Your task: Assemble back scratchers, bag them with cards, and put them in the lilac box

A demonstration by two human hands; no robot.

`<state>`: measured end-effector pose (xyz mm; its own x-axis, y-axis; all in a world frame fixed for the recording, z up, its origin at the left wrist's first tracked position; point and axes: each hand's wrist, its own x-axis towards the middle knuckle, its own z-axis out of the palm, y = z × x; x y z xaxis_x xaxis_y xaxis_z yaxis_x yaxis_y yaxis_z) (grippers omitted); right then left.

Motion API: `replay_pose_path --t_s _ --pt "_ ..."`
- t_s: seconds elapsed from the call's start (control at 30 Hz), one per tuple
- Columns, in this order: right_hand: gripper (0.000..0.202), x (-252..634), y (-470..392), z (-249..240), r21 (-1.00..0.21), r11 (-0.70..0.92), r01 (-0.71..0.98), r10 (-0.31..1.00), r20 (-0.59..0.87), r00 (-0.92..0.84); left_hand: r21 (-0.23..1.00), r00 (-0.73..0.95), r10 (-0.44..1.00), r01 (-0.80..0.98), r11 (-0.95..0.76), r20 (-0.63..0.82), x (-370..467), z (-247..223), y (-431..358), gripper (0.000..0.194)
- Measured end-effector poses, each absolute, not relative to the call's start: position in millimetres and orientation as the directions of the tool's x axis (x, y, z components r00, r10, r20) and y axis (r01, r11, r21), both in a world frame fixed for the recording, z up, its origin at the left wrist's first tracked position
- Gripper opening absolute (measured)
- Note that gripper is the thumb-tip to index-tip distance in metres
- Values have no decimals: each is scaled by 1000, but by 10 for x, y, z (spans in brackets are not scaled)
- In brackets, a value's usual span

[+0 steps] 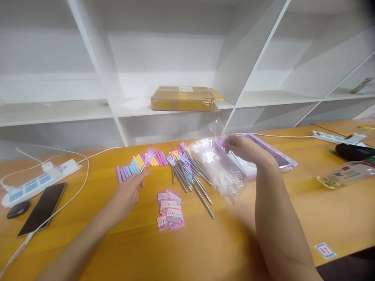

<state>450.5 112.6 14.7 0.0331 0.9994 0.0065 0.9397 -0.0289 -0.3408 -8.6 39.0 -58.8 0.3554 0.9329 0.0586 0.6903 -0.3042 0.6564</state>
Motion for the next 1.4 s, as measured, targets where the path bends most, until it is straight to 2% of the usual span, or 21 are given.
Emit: replay_pose_path --t_s 0.1,0.2,0.27,0.33,0.43,0.6,0.7,0.8,0.87,0.97,1.03,1.13,1.27,1.33,1.4 --pt "31 4176 914 305 -569 206 796 975 192 -115 733 406 909 589 -339 94 -23 -561 355 33" --pt "27 3625 732 289 -780 406 476 905 271 -327 886 435 900 430 -175 -33 100 -541 249 38" --pt "26 3218 624 192 -903 352 246 869 217 -445 940 489 869 326 -98 -78 192 -561 159 46" --pt "26 2872 523 68 -969 222 108 840 134 -526 968 542 839 232 -92 -50 280 -605 76 51" --pt "22 2599 415 -65 -995 97 31 802 60 -594 982 547 837 147 -121 21 369 -677 -3 53" --pt "21 2674 385 9 -997 68 41 792 29 -610 937 261 963 314 -151 68 308 -665 10 54" --pt "23 2723 363 76 -998 56 24 804 31 -593 921 381 924 347 -175 32 251 -572 25 56" --pt "25 2684 365 30 -999 36 -13 810 37 -586 934 530 848 306 -186 -4 276 -510 1 36" --pt "29 2646 418 -60 -995 9 -102 787 70 -614 960 520 854 249 -126 -23 314 -519 -18 31" --pt "43 2603 554 -232 -969 -80 -235 780 86 -620 985 422 903 174 3 -77 342 -589 -30 39" --pt "42 2561 620 -339 -965 -116 -235 805 48 -591 990 385 916 125 69 -112 342 -642 -30 44" --pt "32 2450 609 -458 -986 -77 -146 790 29 -612 991 401 908 90 95 -123 353 -689 -42 46" --pt "31 2291 501 -544 -993 -3 -121 793 71 -605 995 452 891 101 -7 -40 394 -668 -68 38" --pt "34 2267 496 -555 -987 36 -156 848 113 -518 989 431 902 118 -90 31 402 -632 -61 32" --pt "36 2297 533 -534 -968 103 -227 917 181 -356 983 354 931 125 -135 83 386 -594 -31 29"
